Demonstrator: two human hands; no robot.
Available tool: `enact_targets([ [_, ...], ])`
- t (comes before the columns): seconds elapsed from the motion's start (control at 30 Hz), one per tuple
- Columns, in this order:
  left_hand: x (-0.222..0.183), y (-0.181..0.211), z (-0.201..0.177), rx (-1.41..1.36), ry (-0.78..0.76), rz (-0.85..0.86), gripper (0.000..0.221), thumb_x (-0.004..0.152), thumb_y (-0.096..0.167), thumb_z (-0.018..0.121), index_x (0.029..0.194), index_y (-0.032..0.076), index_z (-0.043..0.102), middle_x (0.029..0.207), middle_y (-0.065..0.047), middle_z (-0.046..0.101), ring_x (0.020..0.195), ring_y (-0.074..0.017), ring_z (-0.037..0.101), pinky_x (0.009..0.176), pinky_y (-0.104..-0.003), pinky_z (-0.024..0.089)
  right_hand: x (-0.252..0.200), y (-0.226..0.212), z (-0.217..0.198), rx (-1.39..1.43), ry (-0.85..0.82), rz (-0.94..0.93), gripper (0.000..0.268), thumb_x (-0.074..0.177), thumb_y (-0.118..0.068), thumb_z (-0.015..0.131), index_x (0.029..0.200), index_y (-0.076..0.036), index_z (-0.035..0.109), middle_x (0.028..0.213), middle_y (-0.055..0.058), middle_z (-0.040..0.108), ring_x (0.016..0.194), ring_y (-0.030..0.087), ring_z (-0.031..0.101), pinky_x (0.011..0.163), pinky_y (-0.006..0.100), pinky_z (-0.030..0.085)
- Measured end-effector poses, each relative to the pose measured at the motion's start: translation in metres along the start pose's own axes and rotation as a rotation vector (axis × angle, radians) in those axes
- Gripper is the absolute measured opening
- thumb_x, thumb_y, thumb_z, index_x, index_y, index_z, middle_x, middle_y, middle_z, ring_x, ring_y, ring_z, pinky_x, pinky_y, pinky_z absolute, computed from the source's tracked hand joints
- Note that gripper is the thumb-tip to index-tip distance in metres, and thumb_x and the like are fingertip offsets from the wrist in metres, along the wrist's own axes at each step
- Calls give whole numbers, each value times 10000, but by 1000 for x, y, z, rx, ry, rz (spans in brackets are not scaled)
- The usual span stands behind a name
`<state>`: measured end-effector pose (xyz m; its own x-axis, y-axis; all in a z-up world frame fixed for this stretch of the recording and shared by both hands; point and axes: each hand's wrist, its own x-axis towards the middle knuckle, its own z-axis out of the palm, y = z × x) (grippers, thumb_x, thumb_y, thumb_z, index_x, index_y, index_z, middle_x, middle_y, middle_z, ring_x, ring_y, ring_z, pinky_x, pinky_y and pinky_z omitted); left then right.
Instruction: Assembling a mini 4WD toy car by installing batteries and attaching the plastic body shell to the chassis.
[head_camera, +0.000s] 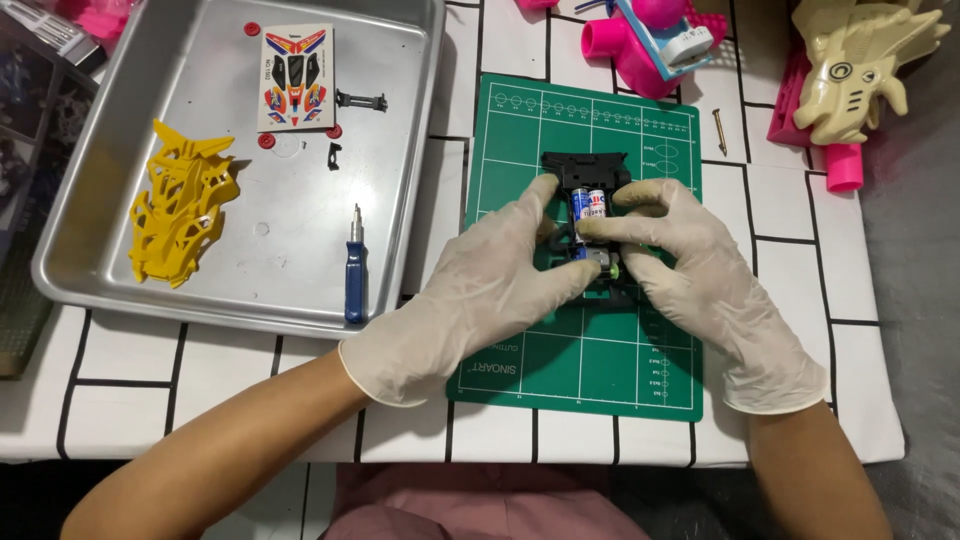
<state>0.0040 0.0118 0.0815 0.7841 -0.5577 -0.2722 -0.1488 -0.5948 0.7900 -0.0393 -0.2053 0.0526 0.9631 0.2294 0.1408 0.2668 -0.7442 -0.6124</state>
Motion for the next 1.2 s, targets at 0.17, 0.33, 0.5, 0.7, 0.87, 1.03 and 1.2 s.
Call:
enact_targets([
  [0.17, 0, 12, -4, -262, -45, -154, 602, 830, 453, 546, 1397, 260, 478, 843, 57, 583, 768, -153, 597, 721, -353, 494, 0, -6, -6, 117, -23, 131, 502, 814, 60, 501, 1192, -133, 769, 1313, 131, 635, 1250, 258, 597, 1042, 350, 518],
  [0.33, 12, -2, 8, -555, 43, -141, 785, 850, 387, 637, 1556, 108, 439, 916, 21, 618, 852, -111, 614, 731, -268, 528, 0, -6, -9, 262, -35, 279, 525, 813, 58, 489, 1186, -171, 779, 1299, 101, 675, 1236, 194, 617, 956, 283, 525],
  [0.5, 5, 9, 0, -838, 82, -167, 500, 840, 265, 678, 1275, 19, 702, 1103, -57, 765, 985, -133, 720, 890, -225, 571, -2, -13, -5, 270, -12, 149, 548, 821, 61, 484, 1252, -159, 741, 1308, 98, 643, 1275, 224, 577, 1096, 348, 476],
  [0.7, 7, 6, 4, -826, 101, -203, 289, 909, 310, 675, 1059, 64, 700, 755, -6, 610, 650, -86, 507, 591, -227, 415, -8, -14, 3, 221, 106, -36, 572, 792, 116, 446, 1236, -97, 738, 1351, 152, 557, 1151, 237, 584, 1059, 340, 508],
  [0.87, 6, 3, 9, -893, 113, -123, 427, 835, 310, 682, 1179, 57, 682, 1104, -76, 746, 1018, -158, 695, 889, -279, 577, -13, -21, 0, 213, 121, -103, 459, 906, 94, 445, 1219, -88, 727, 1383, 187, 512, 1255, 320, 561, 1136, 405, 472],
  [1.03, 5, 2, 9, -875, 149, -120, 365, 807, 311, 733, 1090, 81, 716, 967, -32, 716, 895, -123, 645, 806, -249, 520, -16, -21, 3, 176, 126, -175, 447, 925, 103, 479, 1253, -98, 706, 1384, 188, 488, 1250, 321, 545, 1115, 413, 477],
  [1.2, 4, 0, 5, -970, 185, -167, 294, 783, 236, 780, 1008, 47, 767, 933, -69, 761, 858, -140, 672, 783, -247, 529, -17, -24, 8, 57, 114, -281, 524, 925, 105, 463, 1361, -111, 657, 1401, 190, 437, 1360, 347, 473, 1112, 407, 451],
])
